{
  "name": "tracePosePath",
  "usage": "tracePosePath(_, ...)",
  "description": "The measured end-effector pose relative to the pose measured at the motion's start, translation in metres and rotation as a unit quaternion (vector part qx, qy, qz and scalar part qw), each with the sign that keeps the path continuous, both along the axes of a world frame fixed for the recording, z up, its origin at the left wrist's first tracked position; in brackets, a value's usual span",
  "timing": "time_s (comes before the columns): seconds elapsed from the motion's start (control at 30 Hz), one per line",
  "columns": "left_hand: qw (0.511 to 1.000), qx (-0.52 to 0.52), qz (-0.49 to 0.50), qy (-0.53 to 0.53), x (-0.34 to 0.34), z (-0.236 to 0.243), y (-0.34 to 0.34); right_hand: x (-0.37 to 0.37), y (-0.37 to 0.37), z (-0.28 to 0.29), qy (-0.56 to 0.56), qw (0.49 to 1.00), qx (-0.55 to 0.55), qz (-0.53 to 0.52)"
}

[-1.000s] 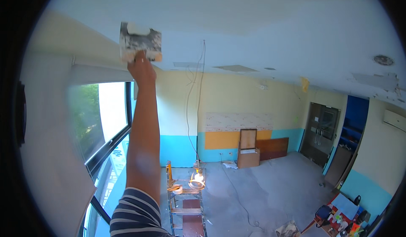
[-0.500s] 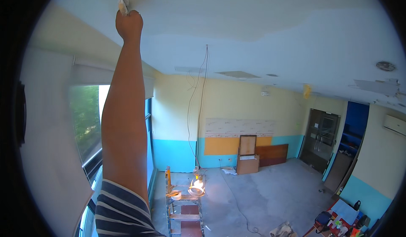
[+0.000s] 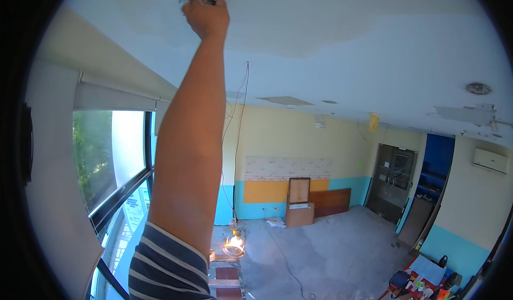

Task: The person loads joint compound onto putty knives from a wooden board and applies it across the ceiling.

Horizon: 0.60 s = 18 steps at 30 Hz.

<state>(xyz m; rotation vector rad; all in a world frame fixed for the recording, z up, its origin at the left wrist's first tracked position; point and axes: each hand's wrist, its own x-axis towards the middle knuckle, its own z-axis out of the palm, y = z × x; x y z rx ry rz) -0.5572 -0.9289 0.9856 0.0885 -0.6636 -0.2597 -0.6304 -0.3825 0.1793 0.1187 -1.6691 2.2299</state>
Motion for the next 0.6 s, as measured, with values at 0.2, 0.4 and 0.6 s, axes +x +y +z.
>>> tracePosePath(0.2, 0.992, -0.065, 0.106, -0.014, -0.006, -0.044, -0.016, -0.006, -0.023, 0.041, -0.127, 0.923, -0.336, 0.138)
tracePosePath(0.4, 0.991, 0.035, 0.125, -0.019, 0.071, -0.037, -0.075, -0.019, -0.014, 0.034, -0.226, 0.859, -0.437, 0.143)
tracePosePath(0.6, 0.992, 0.029, 0.116, -0.042, 0.094, -0.013, -0.072, 0.006, -0.031, 0.077, -0.164, 0.921, -0.345, 0.079)
